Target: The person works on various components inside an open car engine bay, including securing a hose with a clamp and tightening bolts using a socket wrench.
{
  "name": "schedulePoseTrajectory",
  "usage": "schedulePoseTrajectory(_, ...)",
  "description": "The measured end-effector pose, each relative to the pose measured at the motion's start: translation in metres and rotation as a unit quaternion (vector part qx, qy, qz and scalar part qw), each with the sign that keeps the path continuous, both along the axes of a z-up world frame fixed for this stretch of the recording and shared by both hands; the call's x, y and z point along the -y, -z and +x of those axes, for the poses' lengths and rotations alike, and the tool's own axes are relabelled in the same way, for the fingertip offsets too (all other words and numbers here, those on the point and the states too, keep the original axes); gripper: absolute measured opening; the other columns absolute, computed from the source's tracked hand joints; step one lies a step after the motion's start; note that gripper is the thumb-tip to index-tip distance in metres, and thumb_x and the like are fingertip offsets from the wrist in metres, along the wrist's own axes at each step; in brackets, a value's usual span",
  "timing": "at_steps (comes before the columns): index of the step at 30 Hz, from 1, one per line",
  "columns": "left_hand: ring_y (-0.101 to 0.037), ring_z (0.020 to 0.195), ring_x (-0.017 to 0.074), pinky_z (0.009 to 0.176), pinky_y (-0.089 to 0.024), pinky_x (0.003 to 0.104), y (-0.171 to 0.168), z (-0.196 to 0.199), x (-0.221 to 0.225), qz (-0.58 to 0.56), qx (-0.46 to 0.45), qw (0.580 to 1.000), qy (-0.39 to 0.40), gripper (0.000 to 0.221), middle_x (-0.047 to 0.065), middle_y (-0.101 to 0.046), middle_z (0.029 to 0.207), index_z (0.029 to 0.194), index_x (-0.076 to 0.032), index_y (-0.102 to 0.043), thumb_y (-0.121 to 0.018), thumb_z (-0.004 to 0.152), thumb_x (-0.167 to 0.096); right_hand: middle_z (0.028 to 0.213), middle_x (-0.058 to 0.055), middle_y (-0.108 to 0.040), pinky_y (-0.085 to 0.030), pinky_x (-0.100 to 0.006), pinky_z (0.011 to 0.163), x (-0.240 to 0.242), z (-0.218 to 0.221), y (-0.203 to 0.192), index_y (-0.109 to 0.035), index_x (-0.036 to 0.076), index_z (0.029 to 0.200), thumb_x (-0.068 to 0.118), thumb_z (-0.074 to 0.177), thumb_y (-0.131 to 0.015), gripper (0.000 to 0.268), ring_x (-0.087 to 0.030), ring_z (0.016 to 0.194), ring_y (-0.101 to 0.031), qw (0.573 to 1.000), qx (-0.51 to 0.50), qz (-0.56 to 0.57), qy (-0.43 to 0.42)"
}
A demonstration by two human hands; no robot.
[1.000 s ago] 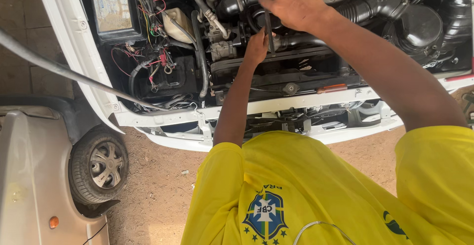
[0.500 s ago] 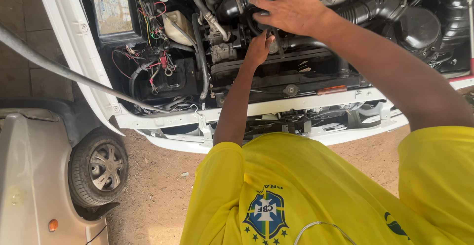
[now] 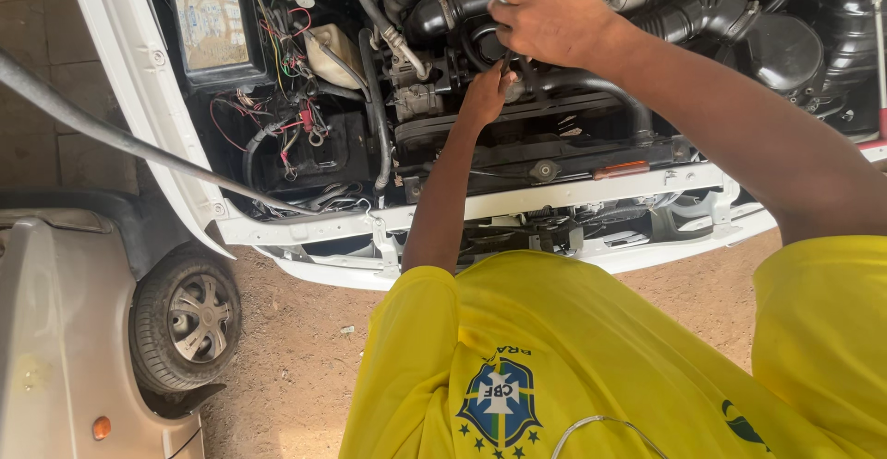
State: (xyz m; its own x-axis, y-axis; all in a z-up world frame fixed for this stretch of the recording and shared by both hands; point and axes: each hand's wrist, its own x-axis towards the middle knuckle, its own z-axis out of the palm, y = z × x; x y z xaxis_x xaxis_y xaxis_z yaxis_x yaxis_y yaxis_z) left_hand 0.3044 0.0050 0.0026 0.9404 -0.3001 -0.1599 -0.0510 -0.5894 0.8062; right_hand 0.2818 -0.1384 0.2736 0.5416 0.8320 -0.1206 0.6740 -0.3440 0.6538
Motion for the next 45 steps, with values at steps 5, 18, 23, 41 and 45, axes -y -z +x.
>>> schedulePoseTrajectory(5,-0.074,0.090,0.0324,0.077,-0.054,0.049,0.012,0.001,-0.002,-0.003,0.024,1.000,-0.016,0.034,0.016,-0.076,0.097,0.120,-0.005,-0.061,-0.052,0.105,-0.035,0.109,-0.017,-0.076,-0.058,-0.041,0.078,-0.010,0.004,0.004,-0.056,0.009,0.143,0.035,0.115,-0.052,0.038,-0.032,0.099,-0.073,0.909,-0.247,0.124,0.311)
schedulePoseTrajectory(18,-0.074,0.089,0.0315,0.074,-0.053,0.052,0.019,0.005,0.001,0.015,-0.025,0.999,-0.027,0.027,0.014,-0.075,0.095,0.117,-0.008,-0.063,-0.048,0.107,-0.030,0.103,-0.016,-0.075,-0.059,-0.039,0.071,0.000,0.001,0.010,-0.049,0.006,0.151,0.027,0.103,-0.062,0.054,-0.029,0.089,-0.074,0.954,-0.171,0.161,0.188)
schedulePoseTrajectory(23,-0.074,0.086,0.0352,0.074,-0.054,0.051,0.022,0.002,-0.003,0.009,0.018,1.000,-0.002,0.030,0.017,-0.074,0.093,0.128,-0.009,-0.059,-0.049,0.103,-0.022,0.098,-0.002,-0.075,-0.060,-0.035,0.075,0.011,0.000,0.020,-0.060,0.014,0.107,0.030,0.082,-0.069,0.030,-0.019,0.097,-0.075,0.975,-0.046,0.198,-0.087)
schedulePoseTrajectory(41,-0.072,0.079,0.0318,0.072,-0.052,0.048,0.043,0.002,0.005,-0.021,0.020,1.000,-0.007,0.033,0.016,-0.072,0.086,0.118,-0.003,-0.063,-0.052,0.107,-0.032,0.089,-0.022,-0.077,-0.057,-0.043,0.070,-0.011,-0.014,0.012,-0.030,0.004,0.166,0.044,0.113,-0.047,0.069,-0.037,0.087,-0.074,0.845,-0.273,0.270,0.371)
schedulePoseTrajectory(45,-0.071,0.090,0.0360,0.076,-0.053,0.050,0.042,0.006,0.003,0.000,0.027,1.000,-0.015,0.036,0.015,-0.074,0.091,0.121,-0.006,-0.062,-0.052,0.104,-0.036,0.115,-0.009,-0.075,-0.060,-0.030,0.061,0.007,-0.009,0.009,-0.056,0.013,0.140,0.019,0.078,-0.068,0.063,-0.020,0.097,-0.070,0.970,0.043,0.241,0.007)
